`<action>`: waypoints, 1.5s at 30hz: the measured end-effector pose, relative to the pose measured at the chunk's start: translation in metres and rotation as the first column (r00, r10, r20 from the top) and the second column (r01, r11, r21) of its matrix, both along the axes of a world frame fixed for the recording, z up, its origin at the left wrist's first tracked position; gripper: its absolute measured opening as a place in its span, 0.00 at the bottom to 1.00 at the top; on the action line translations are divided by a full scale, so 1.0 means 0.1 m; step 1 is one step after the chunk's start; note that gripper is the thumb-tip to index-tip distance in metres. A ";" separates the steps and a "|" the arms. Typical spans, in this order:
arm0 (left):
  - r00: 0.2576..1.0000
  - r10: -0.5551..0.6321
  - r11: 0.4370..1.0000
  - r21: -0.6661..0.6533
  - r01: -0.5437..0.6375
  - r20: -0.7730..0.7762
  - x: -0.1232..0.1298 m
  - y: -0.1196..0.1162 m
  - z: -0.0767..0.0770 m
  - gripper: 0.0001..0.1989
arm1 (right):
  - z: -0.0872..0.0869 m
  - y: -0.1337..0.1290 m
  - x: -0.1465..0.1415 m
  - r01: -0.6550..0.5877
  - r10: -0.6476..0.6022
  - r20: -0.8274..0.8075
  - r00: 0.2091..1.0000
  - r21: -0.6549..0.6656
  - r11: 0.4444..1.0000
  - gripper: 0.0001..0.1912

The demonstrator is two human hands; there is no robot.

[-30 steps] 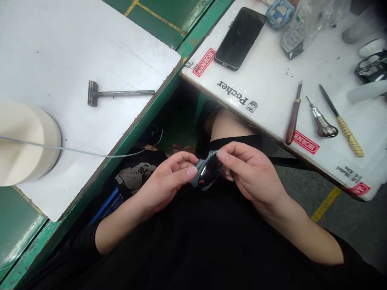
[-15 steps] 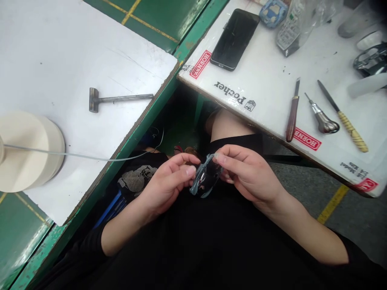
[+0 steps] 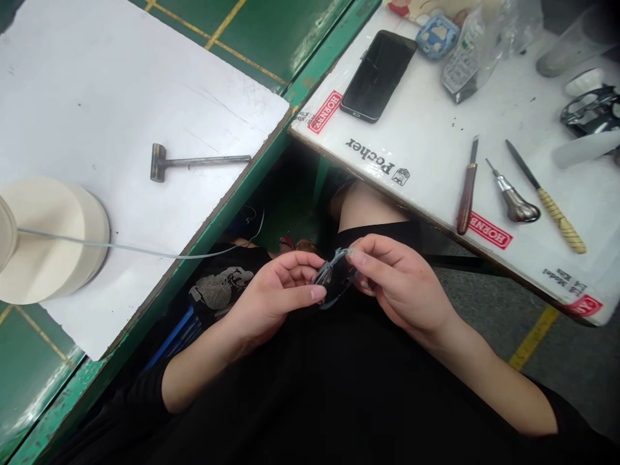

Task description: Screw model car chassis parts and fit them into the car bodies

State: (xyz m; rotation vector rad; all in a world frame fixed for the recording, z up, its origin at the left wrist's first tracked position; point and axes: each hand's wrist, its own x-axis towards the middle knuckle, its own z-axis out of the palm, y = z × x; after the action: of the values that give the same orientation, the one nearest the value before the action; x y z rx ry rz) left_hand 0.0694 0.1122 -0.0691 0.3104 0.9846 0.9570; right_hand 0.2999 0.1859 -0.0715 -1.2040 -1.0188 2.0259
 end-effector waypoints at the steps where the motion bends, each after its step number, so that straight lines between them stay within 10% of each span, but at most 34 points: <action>1: 1.000 -0.003 1.000 0.002 0.003 -0.008 0.00 0.00 0.00 0.23 | -0.02 -0.01 0.02 -0.007 0.006 0.015 1.000 0.028 1.000 0.19; 24: 0.992 0.105 0.994 -0.023 -0.106 -0.066 0.04 0.01 -0.02 0.18 | 0.12 -0.03 0.03 -0.113 0.080 0.103 0.991 0.373 0.921 0.14; 45: 0.994 0.084 0.986 0.141 -0.094 0.076 0.01 -0.05 -0.04 0.24 | -0.06 -0.01 0.10 0.022 -0.033 0.055 0.998 0.205 0.979 0.15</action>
State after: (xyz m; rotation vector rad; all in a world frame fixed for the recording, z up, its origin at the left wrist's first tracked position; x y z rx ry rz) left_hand 0.0708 0.1070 -0.0727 0.3537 0.8730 1.1168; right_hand 0.3095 0.1845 -0.0770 -1.1660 -1.1996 1.8239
